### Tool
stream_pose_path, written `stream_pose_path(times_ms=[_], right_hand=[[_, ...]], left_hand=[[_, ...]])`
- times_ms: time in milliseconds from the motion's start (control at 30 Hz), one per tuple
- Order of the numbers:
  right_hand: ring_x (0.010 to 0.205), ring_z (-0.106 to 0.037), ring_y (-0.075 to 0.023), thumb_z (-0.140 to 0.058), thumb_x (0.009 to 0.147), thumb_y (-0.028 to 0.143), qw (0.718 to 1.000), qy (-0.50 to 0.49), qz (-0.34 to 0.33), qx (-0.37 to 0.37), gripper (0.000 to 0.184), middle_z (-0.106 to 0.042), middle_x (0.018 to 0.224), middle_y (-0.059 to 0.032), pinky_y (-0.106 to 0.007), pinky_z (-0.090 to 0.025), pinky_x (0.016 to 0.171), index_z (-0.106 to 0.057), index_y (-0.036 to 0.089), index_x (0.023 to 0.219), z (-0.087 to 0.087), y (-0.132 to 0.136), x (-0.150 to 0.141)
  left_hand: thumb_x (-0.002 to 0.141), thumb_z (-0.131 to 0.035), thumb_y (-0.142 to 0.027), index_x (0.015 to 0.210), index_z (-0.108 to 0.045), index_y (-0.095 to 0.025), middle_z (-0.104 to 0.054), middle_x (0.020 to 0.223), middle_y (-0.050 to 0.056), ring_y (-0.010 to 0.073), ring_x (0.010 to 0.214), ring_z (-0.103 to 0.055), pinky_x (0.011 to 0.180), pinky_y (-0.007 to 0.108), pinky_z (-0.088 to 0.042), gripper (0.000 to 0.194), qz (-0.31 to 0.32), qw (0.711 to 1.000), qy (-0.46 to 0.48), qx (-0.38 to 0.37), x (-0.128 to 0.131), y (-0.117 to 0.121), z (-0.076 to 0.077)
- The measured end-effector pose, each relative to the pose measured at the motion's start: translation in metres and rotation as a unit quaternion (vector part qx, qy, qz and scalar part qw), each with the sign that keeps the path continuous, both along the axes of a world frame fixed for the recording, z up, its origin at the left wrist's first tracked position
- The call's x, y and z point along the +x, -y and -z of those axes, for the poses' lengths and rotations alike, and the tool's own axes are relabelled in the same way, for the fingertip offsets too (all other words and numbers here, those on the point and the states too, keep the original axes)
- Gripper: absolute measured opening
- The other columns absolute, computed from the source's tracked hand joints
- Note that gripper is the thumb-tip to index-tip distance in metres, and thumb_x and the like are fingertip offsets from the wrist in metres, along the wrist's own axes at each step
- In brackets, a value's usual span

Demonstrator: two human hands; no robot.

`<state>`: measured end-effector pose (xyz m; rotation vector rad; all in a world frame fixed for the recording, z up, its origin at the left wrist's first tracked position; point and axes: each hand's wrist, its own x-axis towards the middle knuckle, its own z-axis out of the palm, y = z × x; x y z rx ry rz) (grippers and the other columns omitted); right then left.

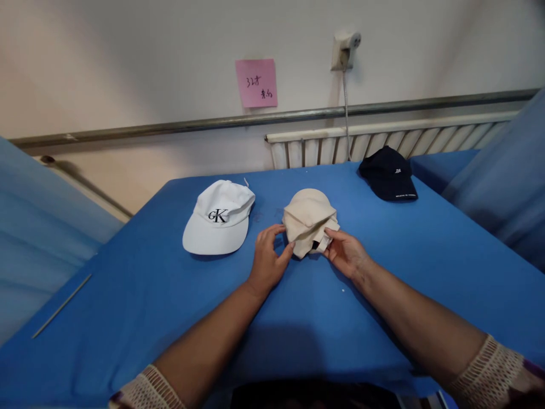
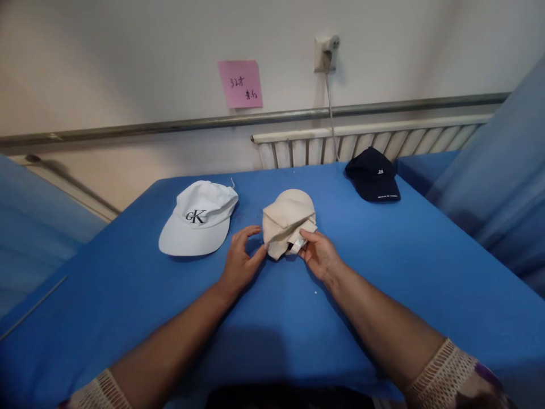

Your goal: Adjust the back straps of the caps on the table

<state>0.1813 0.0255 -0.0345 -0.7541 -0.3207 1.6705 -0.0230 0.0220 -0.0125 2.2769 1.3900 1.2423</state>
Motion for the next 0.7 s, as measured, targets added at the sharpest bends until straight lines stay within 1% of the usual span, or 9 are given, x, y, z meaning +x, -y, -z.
stream_pose_path(times_ms=[67,133,233,300,367,467,567,633,700], right_hand=[[0.082,-0.070,-0.0202,-0.058,0.073,0.007,1.000,-0.005,-0.004,0.000,0.039,-0.075,0.094,-0.0029,-0.034,-0.059,0.074,-0.064,0.020,0.109,-0.001,0.001,0.000],[0.080,-0.070,-0.0220,-0.053,0.069,0.006,1.000,-0.015,-0.017,0.002,0.046,-0.075,0.093,-0.0041,-0.038,-0.059,0.074,-0.063,0.019,0.113,-0.004,0.002,0.000],[0.076,-0.071,-0.0245,-0.050,0.066,0.008,0.999,-0.026,-0.045,0.004,0.053,-0.075,0.094,-0.0065,-0.043,-0.059,0.073,-0.061,0.017,0.117,-0.008,0.005,0.000],[0.077,-0.071,-0.0252,-0.050,0.064,0.008,0.998,-0.031,-0.056,0.009,0.056,-0.075,0.095,-0.0074,-0.044,-0.059,0.074,-0.060,0.016,0.118,-0.011,0.007,0.000],[0.081,-0.071,-0.0257,-0.050,0.062,0.008,0.997,-0.034,-0.069,0.025,0.057,-0.075,0.096,-0.0075,-0.044,-0.058,0.077,-0.061,0.016,0.118,-0.013,0.009,0.000],[0.092,-0.070,-0.0260,-0.051,0.061,0.007,0.995,-0.030,-0.075,0.061,0.055,-0.075,0.096,-0.0058,-0.043,-0.056,0.083,-0.064,0.018,0.113,-0.017,0.011,-0.001],[0.100,-0.067,-0.0255,-0.055,0.060,0.006,0.994,-0.017,-0.053,0.089,0.049,-0.074,0.095,-0.0044,-0.042,-0.053,0.090,-0.067,0.020,0.105,-0.021,0.012,-0.003],[0.102,-0.065,-0.0253,-0.056,0.060,0.006,0.994,-0.010,-0.044,0.098,0.046,-0.074,0.097,-0.0050,-0.042,-0.051,0.092,-0.068,0.020,0.101,-0.023,0.012,-0.002],[0.102,-0.065,-0.0254,-0.056,0.059,0.006,0.995,-0.006,-0.040,0.096,0.045,-0.074,0.097,-0.0057,-0.042,-0.051,0.092,-0.068,0.020,0.100,-0.024,0.012,-0.002]], left_hand=[[0.083,-0.065,-0.031,0.113,-0.055,-0.021,-0.063,0.118,0.009,0.0246,0.113,-0.056,0.099,0.044,-0.043,0.033,-0.006,0.999,0.004,-0.039,0.001,-0.002,0.004],[0.082,-0.067,-0.031,0.110,-0.057,-0.021,-0.063,0.116,0.009,0.0246,0.111,-0.057,0.098,0.043,-0.043,0.032,-0.013,0.998,0.005,-0.055,0.002,-0.004,0.005],[0.081,-0.067,-0.028,0.096,-0.061,-0.021,-0.066,0.105,0.006,0.0235,0.102,-0.060,0.094,0.042,-0.045,0.017,-0.013,0.998,0.005,-0.063,0.003,-0.006,0.005],[0.084,-0.063,-0.027,0.084,-0.061,-0.021,-0.067,0.096,0.005,0.0216,0.095,-0.062,0.090,0.040,-0.046,0.006,-0.002,0.997,0.013,-0.074,0.002,-0.007,0.005],[0.085,-0.060,-0.026,0.078,-0.061,-0.021,-0.067,0.093,0.004,0.0203,0.092,-0.062,0.089,0.038,-0.047,0.009,0.005,0.996,0.028,-0.081,0.001,-0.008,0.004],[0.085,-0.059,-0.028,0.080,-0.061,-0.020,-0.067,0.095,0.005,0.0200,0.094,-0.062,0.090,0.038,-0.047,0.010,-0.002,0.995,0.060,-0.081,0.000,-0.008,0.004],[0.085,-0.060,-0.030,0.084,-0.062,-0.019,-0.067,0.095,0.005,0.0198,0.094,-0.062,0.090,0.037,-0.047,0.011,-0.009,0.993,0.083,-0.085,0.000,-0.006,0.004],[0.083,-0.063,-0.031,0.088,-0.062,-0.019,-0.067,0.096,0.005,0.0197,0.095,-0.062,0.090,0.037,-0.048,0.013,-0.008,0.993,0.081,-0.087,0.001,-0.005,0.005],[0.081,-0.066,-0.029,0.086,-0.063,-0.019,-0.067,0.097,0.005,0.0197,0.095,-0.062,0.090,0.037,-0.048,0.011,0.004,0.994,0.071,-0.084,0.003,-0.004,0.006]])
